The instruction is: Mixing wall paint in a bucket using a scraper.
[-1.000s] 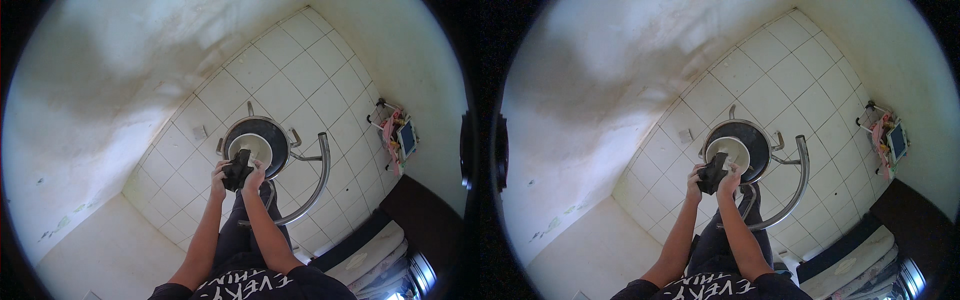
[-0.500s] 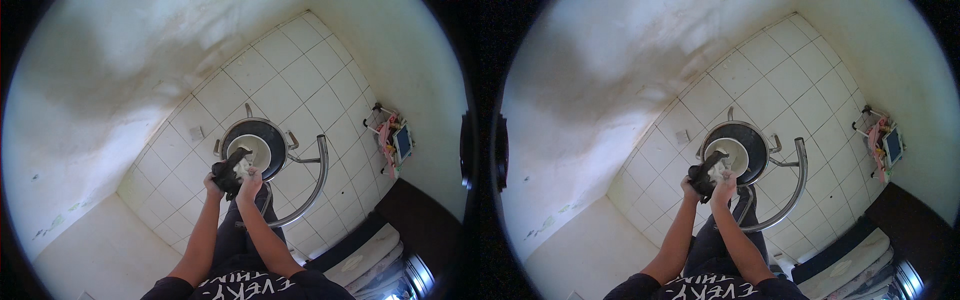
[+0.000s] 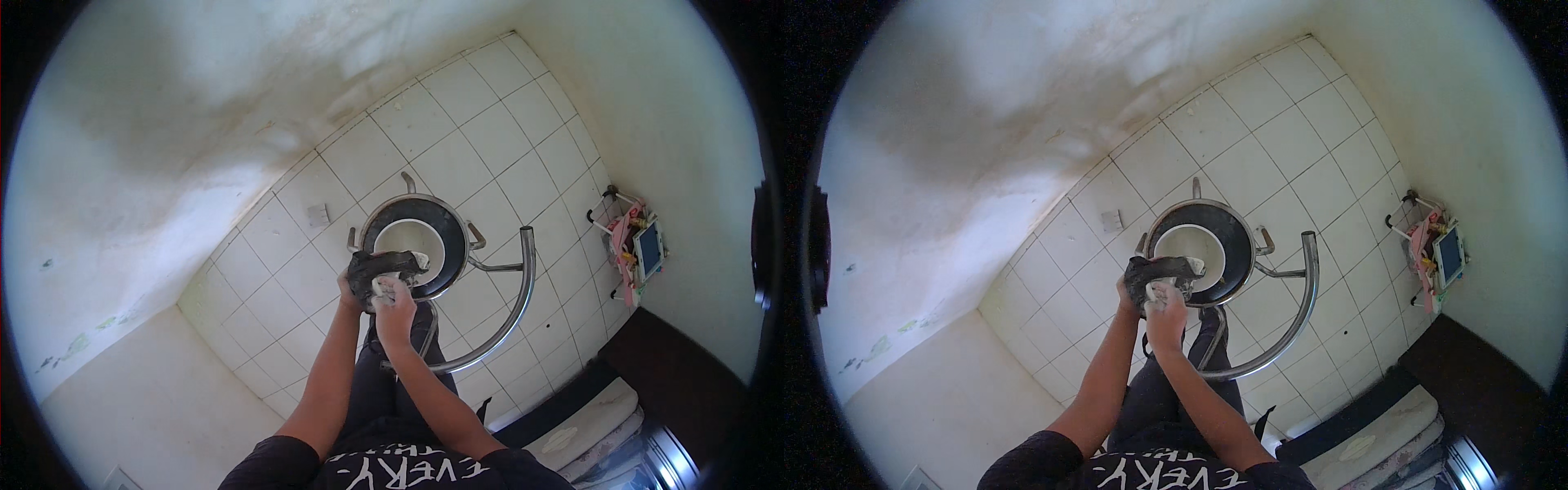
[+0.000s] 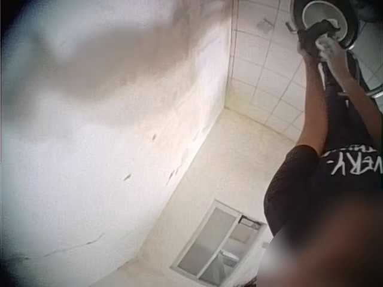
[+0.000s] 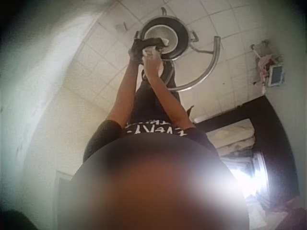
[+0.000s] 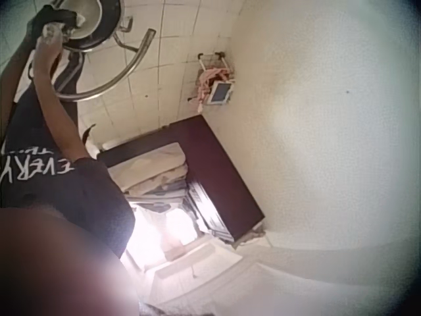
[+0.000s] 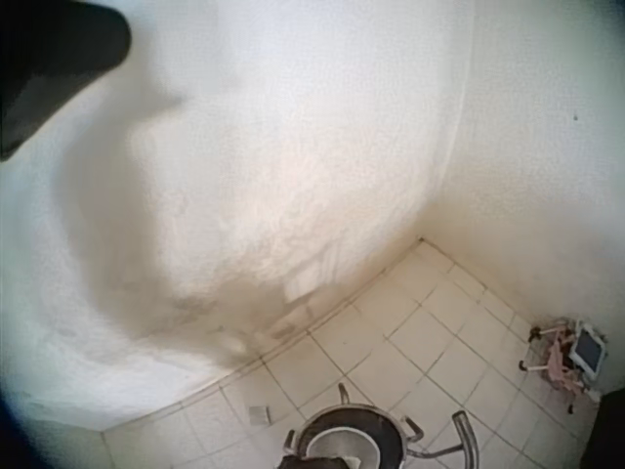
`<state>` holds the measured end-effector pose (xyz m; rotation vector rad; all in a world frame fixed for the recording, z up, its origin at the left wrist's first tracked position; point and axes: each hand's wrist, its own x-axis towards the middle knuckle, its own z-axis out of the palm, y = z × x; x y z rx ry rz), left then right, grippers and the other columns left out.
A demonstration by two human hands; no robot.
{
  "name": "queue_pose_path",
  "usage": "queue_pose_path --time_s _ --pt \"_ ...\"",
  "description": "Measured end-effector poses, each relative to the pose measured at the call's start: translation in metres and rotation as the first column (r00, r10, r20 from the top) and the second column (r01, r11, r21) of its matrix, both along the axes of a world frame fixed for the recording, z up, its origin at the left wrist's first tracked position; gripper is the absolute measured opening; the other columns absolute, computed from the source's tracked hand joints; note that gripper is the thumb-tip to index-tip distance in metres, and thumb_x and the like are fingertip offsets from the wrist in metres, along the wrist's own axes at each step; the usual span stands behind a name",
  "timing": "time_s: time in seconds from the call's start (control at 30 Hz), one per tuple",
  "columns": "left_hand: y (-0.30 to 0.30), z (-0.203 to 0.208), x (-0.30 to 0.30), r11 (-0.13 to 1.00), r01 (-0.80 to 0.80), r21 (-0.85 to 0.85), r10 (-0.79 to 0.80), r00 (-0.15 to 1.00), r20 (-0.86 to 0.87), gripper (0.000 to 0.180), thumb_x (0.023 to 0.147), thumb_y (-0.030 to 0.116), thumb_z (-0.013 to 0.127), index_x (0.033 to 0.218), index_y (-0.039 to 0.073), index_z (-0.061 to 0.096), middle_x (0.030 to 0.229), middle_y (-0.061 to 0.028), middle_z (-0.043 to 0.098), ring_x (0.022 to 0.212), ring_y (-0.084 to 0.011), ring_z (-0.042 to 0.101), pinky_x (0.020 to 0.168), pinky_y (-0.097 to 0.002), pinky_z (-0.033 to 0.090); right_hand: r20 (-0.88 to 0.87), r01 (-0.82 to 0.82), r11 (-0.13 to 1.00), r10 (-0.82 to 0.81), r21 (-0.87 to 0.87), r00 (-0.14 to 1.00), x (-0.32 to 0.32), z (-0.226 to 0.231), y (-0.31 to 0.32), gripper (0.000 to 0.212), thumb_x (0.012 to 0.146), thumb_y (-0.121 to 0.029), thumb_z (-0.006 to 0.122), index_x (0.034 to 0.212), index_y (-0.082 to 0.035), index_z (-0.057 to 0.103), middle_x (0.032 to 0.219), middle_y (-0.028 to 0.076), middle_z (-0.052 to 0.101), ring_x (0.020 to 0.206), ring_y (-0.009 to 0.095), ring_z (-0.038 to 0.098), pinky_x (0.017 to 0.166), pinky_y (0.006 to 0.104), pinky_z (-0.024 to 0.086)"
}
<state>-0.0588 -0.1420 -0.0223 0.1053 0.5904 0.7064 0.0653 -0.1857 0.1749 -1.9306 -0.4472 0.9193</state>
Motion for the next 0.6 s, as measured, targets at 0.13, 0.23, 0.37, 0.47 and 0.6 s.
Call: queue_pose_path --time_s 0.13,0.23,0.37,0.47,0.6 --pt "-0.019 -0.023 -0.001 0.999 -0.036 -0.020 0.038 0.988 0.148 0.055 0.087 0.037 0.036 0.122 0.001 0.058 0.119 -0.0153 0.062 0.109 -0.0309 0.058 0.098 -0.0406 0.045 0.063 -0.129 0.992 0.129 -0.010 0.990 -0.004 0.026 -0.001 0.035 0.074 0.003 0.060 0.108 -0.001 0.063 0.107 0.016 0.064 0.099 0.033 0.063 0.088 0.0376 0.050" --pt "-0.019 -0.018 0.010 0.998 -0.037 -0.045 0.040 0.998 0.057 0.054 0.088 0.039 0.035 0.120 0.002 0.059 0.116 -0.0149 0.063 0.107 -0.0309 0.058 0.096 -0.0415 0.046 0.108 -0.144 0.988 0.138 0.058 0.985 -0.001 0.034 -0.008 0.035 0.075 0.003 0.060 0.110 -0.001 0.063 0.108 0.017 0.063 0.099 0.034 0.063 0.086 0.0378 0.050" --pt "-0.012 -0.010 0.017 0.996 -0.060 -0.070 0.054 0.995 -0.080 0.053 0.088 0.040 0.035 0.117 0.003 0.060 0.113 -0.0143 0.064 0.103 -0.0308 0.060 0.093 -0.0427 0.048 0.038 -0.141 0.984 0.138 0.111 0.990 0.011 0.046 -0.014 0.032 0.074 0.004 0.059 0.106 0.000 0.062 0.103 0.017 0.063 0.095 0.034 0.063 0.084 0.0386 0.050" --pt "-0.040 0.001 0.014 0.993 -0.073 -0.097 0.056 0.984 -0.168 0.053 0.089 0.041 0.035 0.114 0.003 0.061 0.110 -0.0138 0.065 0.101 -0.0308 0.060 0.091 -0.0436 0.049 0.268 -0.197 0.980 0.184 0.022 0.946 0.036 0.054 -0.018 0.030 0.073 0.003 0.060 0.103 0.000 0.059 0.099 0.016 0.057 0.096 0.033 0.058 0.083 0.0416 0.048" --pt "-0.036 0.011 0.019 0.987 -0.107 -0.120 0.067 0.952 -0.299 0.052 0.089 0.042 0.035 0.111 0.004 0.062 0.107 -0.0133 0.066 0.098 -0.0307 0.062 0.088 -0.0448 0.050 0.586 -0.102 0.989 0.144 -0.104 0.797 0.050 0.042 -0.013 0.036 0.072 -0.003 0.068 0.106 -0.004 0.057 0.109 0.018 0.048 0.109 0.036 0.048 0.091 0.0458 0.042"
